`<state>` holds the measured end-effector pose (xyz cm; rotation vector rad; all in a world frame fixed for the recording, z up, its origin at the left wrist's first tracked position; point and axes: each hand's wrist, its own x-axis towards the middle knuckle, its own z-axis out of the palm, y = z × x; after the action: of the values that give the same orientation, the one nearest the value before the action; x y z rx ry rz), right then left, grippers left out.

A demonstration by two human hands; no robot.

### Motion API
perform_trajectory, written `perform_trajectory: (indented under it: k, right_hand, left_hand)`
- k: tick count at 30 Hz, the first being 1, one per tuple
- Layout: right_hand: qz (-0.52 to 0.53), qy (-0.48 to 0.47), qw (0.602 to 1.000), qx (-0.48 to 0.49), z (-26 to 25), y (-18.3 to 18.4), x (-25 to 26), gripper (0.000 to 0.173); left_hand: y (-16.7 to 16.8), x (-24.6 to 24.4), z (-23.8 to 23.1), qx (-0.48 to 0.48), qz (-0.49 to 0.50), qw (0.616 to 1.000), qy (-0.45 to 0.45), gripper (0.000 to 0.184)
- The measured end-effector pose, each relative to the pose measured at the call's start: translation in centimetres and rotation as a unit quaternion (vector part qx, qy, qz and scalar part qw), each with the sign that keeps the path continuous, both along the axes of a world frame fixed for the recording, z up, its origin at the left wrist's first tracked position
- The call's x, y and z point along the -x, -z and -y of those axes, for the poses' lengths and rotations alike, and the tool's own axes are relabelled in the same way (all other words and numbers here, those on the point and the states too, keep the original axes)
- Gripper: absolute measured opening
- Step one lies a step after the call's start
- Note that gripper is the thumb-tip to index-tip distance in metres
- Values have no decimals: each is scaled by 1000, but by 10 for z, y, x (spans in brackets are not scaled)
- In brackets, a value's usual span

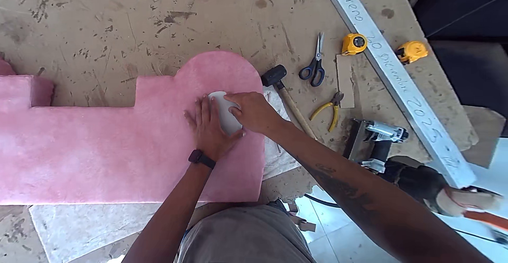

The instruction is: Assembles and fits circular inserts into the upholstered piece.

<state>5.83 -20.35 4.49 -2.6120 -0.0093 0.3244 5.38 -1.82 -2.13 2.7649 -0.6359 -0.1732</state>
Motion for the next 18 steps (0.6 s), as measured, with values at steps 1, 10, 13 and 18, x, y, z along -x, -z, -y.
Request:
perform_trajectory:
  k: [1,10,13,18]
  right_hand:
    - [-9,4,1000,-16,4,-1,0,39]
    - [-46,62,938,-339,43,17,16,38]
    - [-16,52,946,-319,35,17,13,42]
    - [68,185,950,-244,85,7,42,39]
  left_hand:
    - [0,-1,4,-8,-3,1000,1,139]
    - [-5,-7,17,-41,-9,998,-36,144]
    - [-4,-7,19,-38,-8,998,-50,138]
    - [-1,-3,18,-30,-4,999,-44,137]
